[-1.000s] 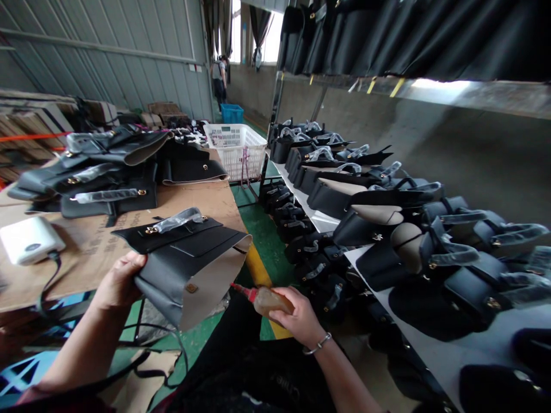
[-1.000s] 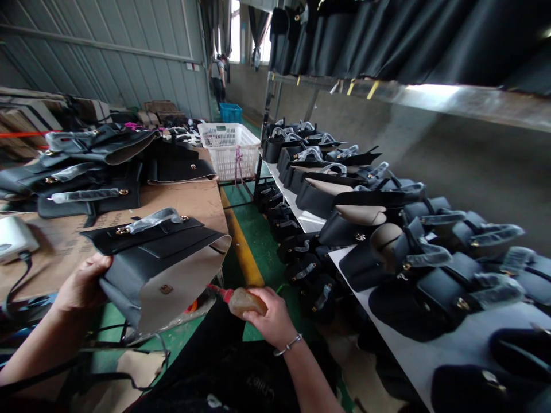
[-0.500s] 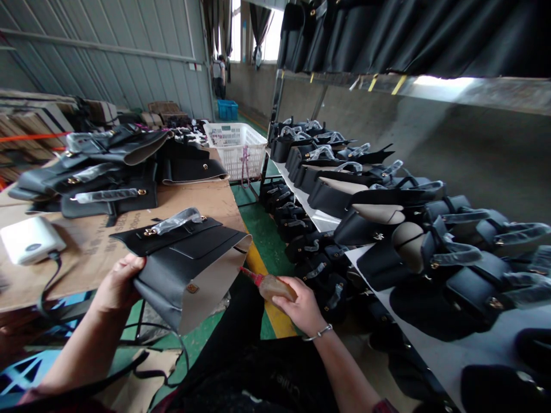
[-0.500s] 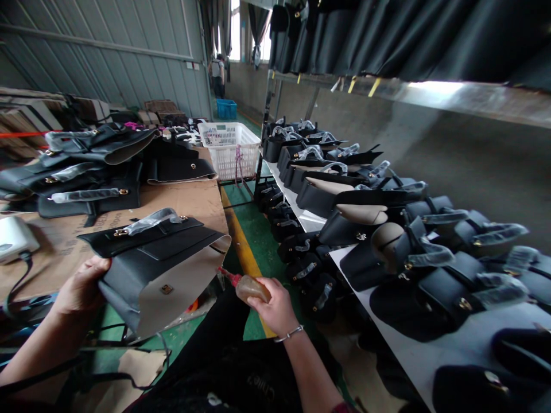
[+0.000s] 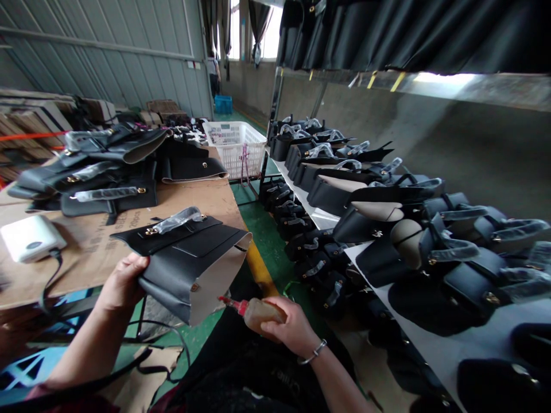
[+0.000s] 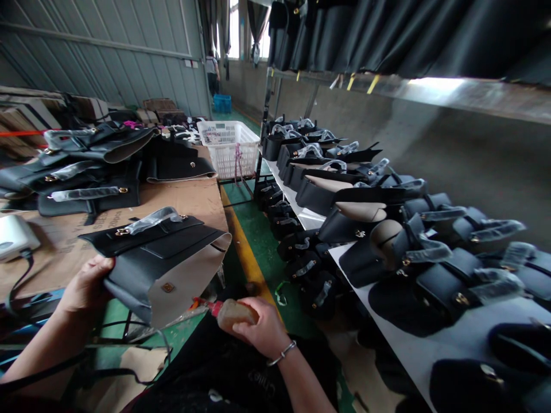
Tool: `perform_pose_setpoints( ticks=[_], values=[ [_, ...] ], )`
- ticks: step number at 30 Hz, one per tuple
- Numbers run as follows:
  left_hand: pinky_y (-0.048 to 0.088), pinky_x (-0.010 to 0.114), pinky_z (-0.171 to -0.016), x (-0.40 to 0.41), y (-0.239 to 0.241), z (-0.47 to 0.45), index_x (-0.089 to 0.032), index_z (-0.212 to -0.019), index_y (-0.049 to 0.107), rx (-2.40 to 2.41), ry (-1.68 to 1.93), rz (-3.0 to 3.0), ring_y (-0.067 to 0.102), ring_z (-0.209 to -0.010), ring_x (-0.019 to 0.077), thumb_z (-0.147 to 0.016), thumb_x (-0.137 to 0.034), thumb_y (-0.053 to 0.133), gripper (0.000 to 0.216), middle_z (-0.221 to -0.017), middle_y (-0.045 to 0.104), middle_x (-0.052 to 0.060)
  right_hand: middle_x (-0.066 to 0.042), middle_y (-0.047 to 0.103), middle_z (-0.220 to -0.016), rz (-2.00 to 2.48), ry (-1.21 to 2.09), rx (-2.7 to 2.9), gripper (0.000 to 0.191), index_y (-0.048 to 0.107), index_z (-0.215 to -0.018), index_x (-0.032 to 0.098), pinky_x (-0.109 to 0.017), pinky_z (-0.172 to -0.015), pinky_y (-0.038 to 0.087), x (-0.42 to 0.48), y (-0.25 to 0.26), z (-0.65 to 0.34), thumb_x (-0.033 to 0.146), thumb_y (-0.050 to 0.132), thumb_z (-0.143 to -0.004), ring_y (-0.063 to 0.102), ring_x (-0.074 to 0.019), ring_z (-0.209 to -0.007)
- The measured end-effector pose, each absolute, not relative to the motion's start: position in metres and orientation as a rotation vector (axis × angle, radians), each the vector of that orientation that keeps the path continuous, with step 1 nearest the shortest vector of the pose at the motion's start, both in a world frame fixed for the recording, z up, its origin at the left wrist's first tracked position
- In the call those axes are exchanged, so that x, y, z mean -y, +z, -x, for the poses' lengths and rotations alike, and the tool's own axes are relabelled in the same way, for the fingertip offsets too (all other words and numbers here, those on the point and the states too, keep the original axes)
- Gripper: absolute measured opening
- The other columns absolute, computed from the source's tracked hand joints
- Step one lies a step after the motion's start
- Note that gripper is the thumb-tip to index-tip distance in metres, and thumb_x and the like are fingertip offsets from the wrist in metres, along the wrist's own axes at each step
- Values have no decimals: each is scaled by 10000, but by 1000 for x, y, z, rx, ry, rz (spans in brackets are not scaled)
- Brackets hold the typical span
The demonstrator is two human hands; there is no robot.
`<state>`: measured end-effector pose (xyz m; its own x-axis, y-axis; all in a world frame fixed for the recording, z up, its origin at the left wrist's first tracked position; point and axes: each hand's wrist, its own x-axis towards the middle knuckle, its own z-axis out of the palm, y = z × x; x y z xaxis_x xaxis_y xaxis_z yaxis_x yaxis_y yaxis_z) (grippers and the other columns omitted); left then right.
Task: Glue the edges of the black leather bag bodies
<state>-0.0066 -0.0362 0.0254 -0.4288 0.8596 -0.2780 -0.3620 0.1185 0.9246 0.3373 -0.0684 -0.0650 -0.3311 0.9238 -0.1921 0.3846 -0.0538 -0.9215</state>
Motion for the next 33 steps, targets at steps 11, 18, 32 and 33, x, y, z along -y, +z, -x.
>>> perform_pose_setpoints(
  ticks=[11, 18, 32, 33],
  values=[
    [353, 192, -233, 39, 23, 10, -122, -471, 625, -1334, 1549, -592, 434, -269, 126, -265, -308, 873, 372, -349, 507, 18, -99, 676, -1016, 1453, 941, 1709, 344, 690, -1039, 180, -374, -873, 525, 47, -64, -349, 234, 677, -699, 639, -241, -927],
    [306, 194, -219, 38, 28, 6, -129, -394, 578, -1335, 1549, -601, 380, -244, 111, -274, -253, 849, 321, -313, 457, 4, -92, 683, -998, 1454, 892, 1698, 342, 690, -1033, 192, -380, -866, 534, 43, -65, -348, 234, 682, -693, 646, -243, -908],
    [264, 192, -200, 35, -3, 26, -139, -464, 553, -1227, 1601, -694, 354, -227, 110, -405, -295, 877, 364, -319, 441, -13, -68, 708, -1002, 1403, 1290, 1642, 412, 689, -1057, 181, -367, -823, 548, 61, -60, -349, 213, 712, -648, 661, -234, -898],
    [273, 197, -200, 35, 1, 24, -134, -467, 568, -1236, 1594, -696, 366, -228, 116, -391, -302, 880, 362, -323, 456, -3, -70, 708, -1011, 1420, 1264, 1604, 410, 684, -1063, 183, -369, -825, 551, 56, -63, -351, 222, 703, -656, 664, -235, -905]
  ],
)
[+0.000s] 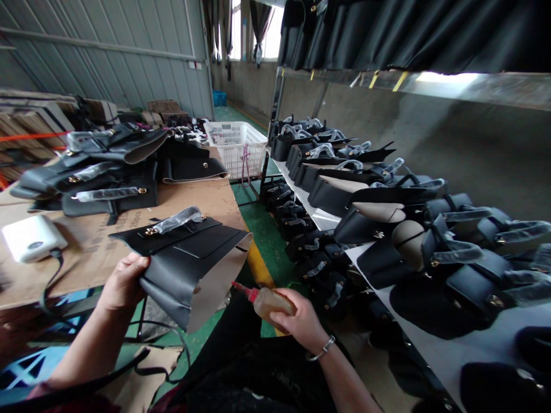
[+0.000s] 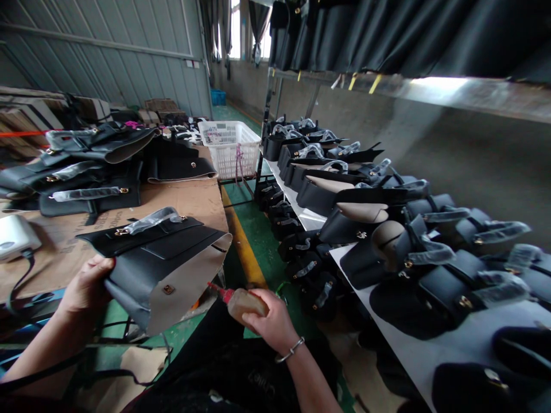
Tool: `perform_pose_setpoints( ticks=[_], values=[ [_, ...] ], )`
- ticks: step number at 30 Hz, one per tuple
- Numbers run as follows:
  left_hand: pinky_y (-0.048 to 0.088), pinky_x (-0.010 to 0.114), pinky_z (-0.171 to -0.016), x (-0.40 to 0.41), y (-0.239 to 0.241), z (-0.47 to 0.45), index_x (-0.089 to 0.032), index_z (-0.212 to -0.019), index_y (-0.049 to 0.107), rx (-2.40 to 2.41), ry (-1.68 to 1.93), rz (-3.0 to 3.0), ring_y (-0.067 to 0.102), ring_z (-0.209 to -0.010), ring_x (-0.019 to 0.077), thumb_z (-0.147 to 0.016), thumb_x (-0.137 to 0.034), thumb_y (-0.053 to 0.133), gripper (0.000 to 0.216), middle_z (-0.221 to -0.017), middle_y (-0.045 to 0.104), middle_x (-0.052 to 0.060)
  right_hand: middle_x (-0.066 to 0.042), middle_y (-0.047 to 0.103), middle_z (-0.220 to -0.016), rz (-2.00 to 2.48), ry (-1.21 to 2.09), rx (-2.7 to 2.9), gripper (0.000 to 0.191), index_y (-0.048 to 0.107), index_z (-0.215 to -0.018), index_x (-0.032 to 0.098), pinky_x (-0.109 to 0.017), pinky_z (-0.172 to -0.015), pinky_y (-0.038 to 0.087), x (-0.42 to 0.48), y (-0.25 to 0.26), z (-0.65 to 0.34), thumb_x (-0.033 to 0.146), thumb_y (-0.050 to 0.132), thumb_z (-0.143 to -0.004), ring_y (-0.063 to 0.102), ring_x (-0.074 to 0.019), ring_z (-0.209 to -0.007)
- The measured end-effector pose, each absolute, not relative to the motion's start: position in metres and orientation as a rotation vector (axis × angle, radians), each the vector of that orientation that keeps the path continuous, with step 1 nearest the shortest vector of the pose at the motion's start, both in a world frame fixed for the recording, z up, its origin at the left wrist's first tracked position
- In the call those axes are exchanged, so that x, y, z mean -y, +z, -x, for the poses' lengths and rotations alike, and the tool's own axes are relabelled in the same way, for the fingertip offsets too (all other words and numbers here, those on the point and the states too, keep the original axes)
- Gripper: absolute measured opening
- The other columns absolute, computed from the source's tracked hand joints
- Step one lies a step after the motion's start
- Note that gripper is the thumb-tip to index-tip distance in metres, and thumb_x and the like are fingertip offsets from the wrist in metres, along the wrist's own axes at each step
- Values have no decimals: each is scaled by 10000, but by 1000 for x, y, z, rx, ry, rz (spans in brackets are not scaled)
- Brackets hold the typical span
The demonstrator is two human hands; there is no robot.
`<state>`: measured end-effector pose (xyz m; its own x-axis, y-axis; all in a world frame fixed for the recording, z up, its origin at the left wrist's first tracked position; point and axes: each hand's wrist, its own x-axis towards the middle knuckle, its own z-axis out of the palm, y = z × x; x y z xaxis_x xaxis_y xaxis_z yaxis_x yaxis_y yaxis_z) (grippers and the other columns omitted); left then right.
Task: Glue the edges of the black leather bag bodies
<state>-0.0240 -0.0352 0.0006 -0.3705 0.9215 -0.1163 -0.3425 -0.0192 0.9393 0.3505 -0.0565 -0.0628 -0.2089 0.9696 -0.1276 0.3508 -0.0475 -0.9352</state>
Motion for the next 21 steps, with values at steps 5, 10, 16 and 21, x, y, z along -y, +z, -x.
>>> perform_pose_setpoints(
  ticks=[5, 10, 16, 21],
  values=[
    [285, 205, -199, 35, 17, 12, -120, -469, 596, -1282, 1577, -673, 376, -221, 124, -336, -274, 873, 344, -320, 464, 7, -77, 708, -1027, 1412, 1055, 1579, 387, 679, -1040, 187, -387, -865, 542, 32, -75, -354, 264, 704, -661, 662, -238, -932],
    [298, 199, -212, 36, 25, 3, -122, -456, 609, -1348, 1596, -635, 375, -236, 115, -297, -223, 824, 285, -326, 469, 7, -68, 715, -983, 1403, 1078, 1629, 371, 689, -1022, 198, -370, -826, 554, 32, -78, -351, 256, 712, -656, 669, -227, -883],
    [351, 195, -276, 35, 29, -3, -113, -433, 625, -1342, 1625, -597, 428, -280, 114, -276, -195, 802, 250, -360, 510, 20, -74, 716, -1023, 1405, 1390, 1574, 429, 674, -1055, 176, -381, -844, 551, 57, -78, -345, 238, 715, -632, 669, -238, -916],
    [369, 184, -306, 39, 19, 3, -137, -483, 647, -1293, 1590, -655, 455, -319, 105, -335, -210, 856, 266, -391, 539, 0, -57, 718, -1005, 1359, 1502, 1589, 444, 683, -1055, 183, -379, -830, 540, 74, -78, -343, 239, 739, -618, 665, -242, -908]
  ],
)
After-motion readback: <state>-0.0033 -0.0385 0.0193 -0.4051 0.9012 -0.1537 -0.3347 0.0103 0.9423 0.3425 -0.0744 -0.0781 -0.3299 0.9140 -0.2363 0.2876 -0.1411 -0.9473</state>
